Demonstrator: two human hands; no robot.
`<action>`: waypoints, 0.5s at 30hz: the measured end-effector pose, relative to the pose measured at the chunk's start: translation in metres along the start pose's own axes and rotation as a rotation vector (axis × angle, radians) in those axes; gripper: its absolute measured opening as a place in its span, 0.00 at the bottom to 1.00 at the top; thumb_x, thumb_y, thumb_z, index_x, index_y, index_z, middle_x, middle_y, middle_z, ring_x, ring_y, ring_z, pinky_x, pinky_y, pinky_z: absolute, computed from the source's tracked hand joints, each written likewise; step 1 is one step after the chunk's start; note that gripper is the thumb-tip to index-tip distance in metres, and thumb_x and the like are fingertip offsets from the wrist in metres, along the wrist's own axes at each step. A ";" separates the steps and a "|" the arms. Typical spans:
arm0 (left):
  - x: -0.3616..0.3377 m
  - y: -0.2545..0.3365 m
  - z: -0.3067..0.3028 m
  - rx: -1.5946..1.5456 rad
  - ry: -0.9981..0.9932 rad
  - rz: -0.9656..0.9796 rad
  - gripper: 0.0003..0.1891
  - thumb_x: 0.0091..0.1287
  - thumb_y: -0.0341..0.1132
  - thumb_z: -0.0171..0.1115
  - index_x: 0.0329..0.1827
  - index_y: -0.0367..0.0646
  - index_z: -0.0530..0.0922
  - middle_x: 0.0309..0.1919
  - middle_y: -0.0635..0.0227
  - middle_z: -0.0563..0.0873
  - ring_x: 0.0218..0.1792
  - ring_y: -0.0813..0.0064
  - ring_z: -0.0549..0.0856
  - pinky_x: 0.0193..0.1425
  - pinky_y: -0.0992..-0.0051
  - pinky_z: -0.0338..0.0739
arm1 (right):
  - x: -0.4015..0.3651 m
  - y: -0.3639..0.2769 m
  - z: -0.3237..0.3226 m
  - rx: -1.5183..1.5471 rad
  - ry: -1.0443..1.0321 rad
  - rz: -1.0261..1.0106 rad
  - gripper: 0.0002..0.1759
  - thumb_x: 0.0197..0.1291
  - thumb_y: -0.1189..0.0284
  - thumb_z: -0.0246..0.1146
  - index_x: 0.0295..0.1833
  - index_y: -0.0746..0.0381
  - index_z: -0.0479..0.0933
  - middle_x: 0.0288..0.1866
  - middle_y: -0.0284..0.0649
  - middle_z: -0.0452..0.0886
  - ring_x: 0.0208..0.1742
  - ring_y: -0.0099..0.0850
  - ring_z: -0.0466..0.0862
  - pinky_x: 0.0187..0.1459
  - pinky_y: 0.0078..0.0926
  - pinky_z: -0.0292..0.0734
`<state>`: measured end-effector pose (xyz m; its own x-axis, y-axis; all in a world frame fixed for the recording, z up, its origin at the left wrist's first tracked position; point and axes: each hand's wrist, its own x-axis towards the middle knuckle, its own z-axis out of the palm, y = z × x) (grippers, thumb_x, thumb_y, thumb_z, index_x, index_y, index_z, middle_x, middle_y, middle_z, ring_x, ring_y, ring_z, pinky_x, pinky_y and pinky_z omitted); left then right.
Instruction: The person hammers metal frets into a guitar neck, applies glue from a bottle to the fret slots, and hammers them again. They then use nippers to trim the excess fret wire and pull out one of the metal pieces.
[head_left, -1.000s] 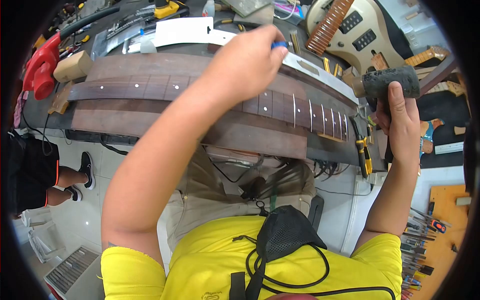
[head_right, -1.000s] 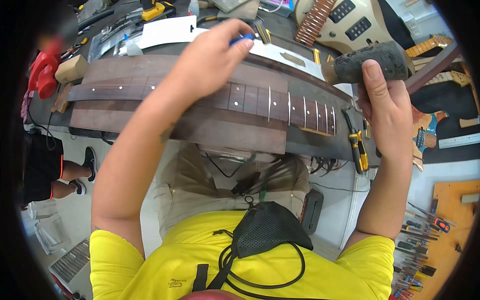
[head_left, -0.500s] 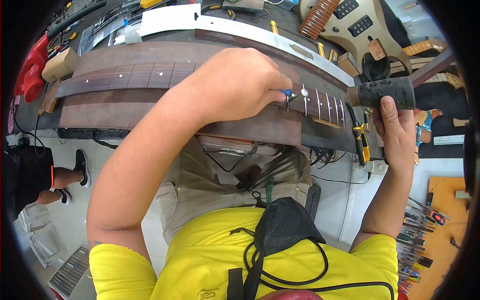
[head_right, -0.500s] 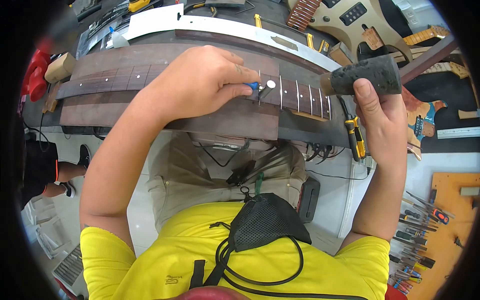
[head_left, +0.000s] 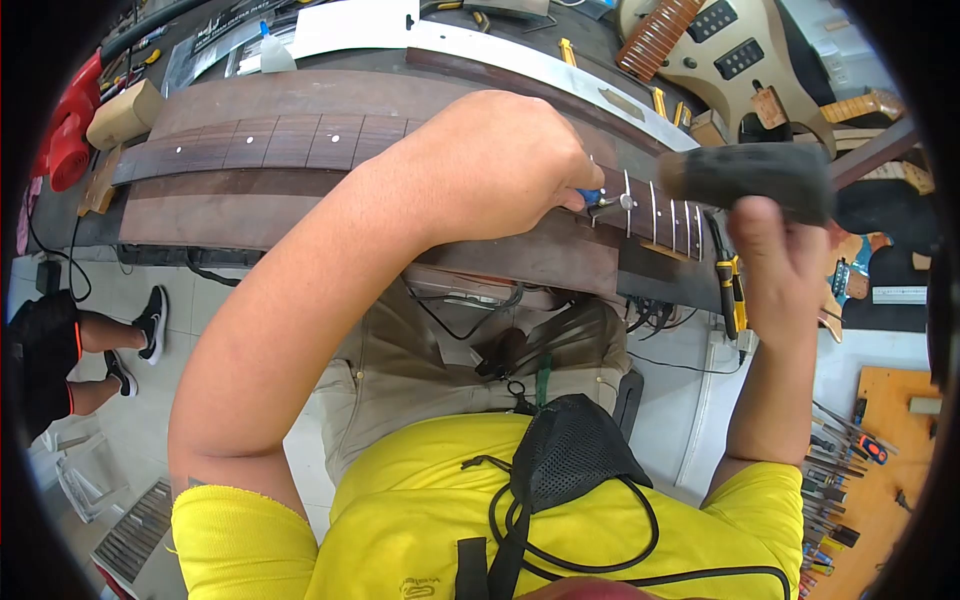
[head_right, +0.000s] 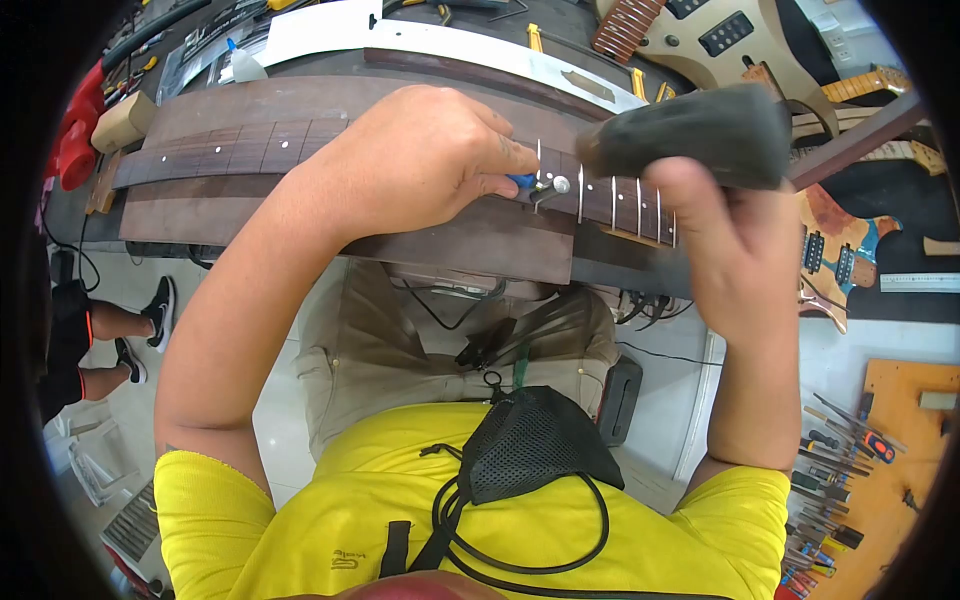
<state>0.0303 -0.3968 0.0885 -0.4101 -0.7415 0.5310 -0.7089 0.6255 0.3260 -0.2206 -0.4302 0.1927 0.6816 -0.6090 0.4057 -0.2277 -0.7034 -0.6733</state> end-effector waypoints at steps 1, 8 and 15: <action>0.000 0.001 0.000 0.002 0.002 0.011 0.13 0.62 0.31 0.74 0.50 0.39 0.92 0.37 0.55 0.92 0.40 0.49 0.90 0.45 0.55 0.85 | 0.001 0.002 0.002 0.004 -0.002 0.005 0.16 0.77 0.64 0.68 0.55 0.67 0.85 0.47 0.37 0.90 0.46 0.26 0.84 0.51 0.29 0.78; 0.001 0.000 -0.001 0.008 -0.027 0.009 0.13 0.61 0.30 0.74 0.50 0.39 0.91 0.37 0.55 0.92 0.40 0.49 0.90 0.45 0.55 0.85 | 0.004 -0.002 -0.009 -0.135 -0.139 0.103 0.22 0.78 0.59 0.68 0.61 0.68 0.80 0.53 0.38 0.85 0.53 0.30 0.82 0.59 0.30 0.77; 0.001 0.000 -0.001 0.004 -0.019 0.007 0.13 0.62 0.31 0.74 0.49 0.39 0.92 0.38 0.54 0.92 0.40 0.49 0.90 0.44 0.55 0.85 | 0.001 -0.002 0.001 -0.505 -0.262 0.151 0.17 0.76 0.62 0.70 0.54 0.67 0.85 0.47 0.40 0.91 0.46 0.29 0.88 0.53 0.29 0.81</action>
<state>0.0305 -0.3973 0.0903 -0.4261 -0.7414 0.5185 -0.7080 0.6300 0.3191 -0.2183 -0.4288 0.1938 0.7502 -0.6505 0.1189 -0.5951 -0.7425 -0.3075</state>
